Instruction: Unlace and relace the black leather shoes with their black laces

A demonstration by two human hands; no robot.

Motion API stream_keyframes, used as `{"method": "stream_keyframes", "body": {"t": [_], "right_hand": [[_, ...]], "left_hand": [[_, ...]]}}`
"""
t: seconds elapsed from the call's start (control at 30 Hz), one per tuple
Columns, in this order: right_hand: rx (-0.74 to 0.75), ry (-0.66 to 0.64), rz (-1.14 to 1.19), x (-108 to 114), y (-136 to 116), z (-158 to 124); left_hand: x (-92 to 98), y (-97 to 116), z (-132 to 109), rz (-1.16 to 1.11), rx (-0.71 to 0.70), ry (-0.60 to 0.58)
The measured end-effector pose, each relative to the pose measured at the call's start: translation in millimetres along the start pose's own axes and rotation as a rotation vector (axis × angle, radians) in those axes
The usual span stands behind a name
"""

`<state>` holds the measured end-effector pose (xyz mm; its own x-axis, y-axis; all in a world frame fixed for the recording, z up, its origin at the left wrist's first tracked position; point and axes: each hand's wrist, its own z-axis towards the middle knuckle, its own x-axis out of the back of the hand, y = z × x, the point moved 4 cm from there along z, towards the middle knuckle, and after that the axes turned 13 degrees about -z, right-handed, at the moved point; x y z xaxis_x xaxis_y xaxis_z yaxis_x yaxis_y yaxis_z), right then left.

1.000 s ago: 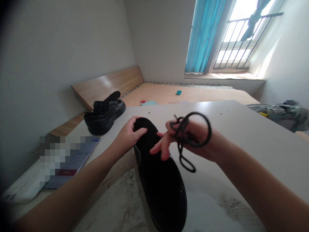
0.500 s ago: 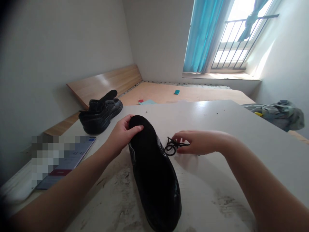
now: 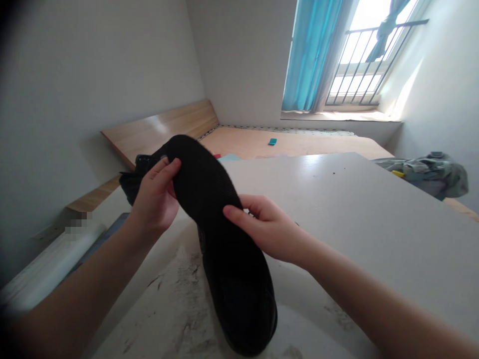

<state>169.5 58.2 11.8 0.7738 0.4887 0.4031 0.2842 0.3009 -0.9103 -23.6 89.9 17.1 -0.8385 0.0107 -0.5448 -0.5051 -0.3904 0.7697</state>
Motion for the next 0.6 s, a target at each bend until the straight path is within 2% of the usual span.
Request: {"method": "stream_keyframes", "body": {"t": [0.07,0.13,0.23,0.3,0.37,0.4,0.43,0.53,0.6], "right_hand": [[-0.095,0.084,0.218,8,-1,-4],[-0.121,0.123,0.367,17,-5,-7],[-0.263,0.066,0.336,28,-4,-10],[-0.374,-0.142,0.168,28,0,-12],[-0.371,-0.399,-0.025,26,3,-12],[-0.34,-0.472,-0.103,26,5,-11],[-0.313,-0.478,-0.163,28,7,-9],[-0.27,-0.238,-0.247,36,13,0],[-0.249,-0.143,-0.284,36,15,3]], "left_hand": [[-0.4,-8,-2,0.008,0.076,-0.063],[-2.5,-14,-6,0.028,0.141,-0.123],[-5.2,-20,-11,0.058,0.184,-0.158],[-4.9,-22,-12,0.082,0.194,-0.149],[-3.3,-23,-11,0.113,0.205,-0.13],[-2.6,-23,-11,0.129,0.213,-0.123],[-2.3,-24,-11,0.144,0.221,-0.119],[-4.7,-23,-13,0.18,0.242,-0.136],[-8.0,-21,-16,0.211,0.243,-0.158]]}}
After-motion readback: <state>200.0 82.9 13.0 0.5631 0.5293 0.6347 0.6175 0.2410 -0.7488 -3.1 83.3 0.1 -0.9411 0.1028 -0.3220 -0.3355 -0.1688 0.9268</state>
